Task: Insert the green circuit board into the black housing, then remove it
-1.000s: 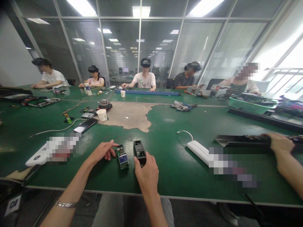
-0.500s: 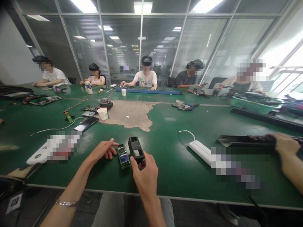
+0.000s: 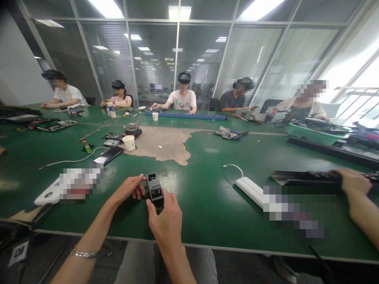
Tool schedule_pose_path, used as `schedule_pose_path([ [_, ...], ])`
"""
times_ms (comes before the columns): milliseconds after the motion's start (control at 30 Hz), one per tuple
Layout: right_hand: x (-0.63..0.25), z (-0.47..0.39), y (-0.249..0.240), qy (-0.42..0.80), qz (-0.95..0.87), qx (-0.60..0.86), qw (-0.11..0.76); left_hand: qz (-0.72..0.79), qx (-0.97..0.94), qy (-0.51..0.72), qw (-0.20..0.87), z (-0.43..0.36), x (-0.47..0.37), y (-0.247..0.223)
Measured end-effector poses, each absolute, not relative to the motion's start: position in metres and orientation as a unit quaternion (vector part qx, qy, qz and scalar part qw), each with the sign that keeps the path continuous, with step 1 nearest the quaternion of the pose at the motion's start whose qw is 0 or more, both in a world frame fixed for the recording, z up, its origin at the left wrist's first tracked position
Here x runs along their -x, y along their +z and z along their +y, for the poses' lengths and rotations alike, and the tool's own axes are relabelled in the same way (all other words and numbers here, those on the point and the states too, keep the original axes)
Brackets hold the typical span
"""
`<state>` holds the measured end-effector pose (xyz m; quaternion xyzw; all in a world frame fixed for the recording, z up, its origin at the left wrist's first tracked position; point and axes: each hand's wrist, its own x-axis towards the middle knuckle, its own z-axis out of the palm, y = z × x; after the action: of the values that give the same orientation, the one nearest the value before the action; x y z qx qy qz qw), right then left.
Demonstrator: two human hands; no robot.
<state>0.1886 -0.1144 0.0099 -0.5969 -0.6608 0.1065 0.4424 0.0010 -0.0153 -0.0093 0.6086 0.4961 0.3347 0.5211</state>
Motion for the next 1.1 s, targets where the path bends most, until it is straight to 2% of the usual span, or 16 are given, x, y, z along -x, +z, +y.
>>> schedule_pose_path([
  [467, -0.190, -0.119, -0.010, 0.093, -0.675, 0.633, 0.368, 0.482, -0.679, 0.294, 0.469, -0.015, 0.000, -0.011],
  [800, -0.190, -0.117, -0.012, 0.110, -0.665, 0.615, 0.410, 0.477, -0.670, 0.275, 0.498, -0.016, 0.003, -0.003],
  [1000, -0.196, -0.117, 0.002, 0.144, -0.639, 0.578, 0.487, 0.484, -0.591, 0.284, 0.580, -0.024, 0.011, 0.000],
  [1100, -0.208, -0.114, 0.011, 0.136, -0.615, 0.577, 0.521, 0.469, -0.585, 0.303, 0.588, -0.029, 0.009, -0.008],
])
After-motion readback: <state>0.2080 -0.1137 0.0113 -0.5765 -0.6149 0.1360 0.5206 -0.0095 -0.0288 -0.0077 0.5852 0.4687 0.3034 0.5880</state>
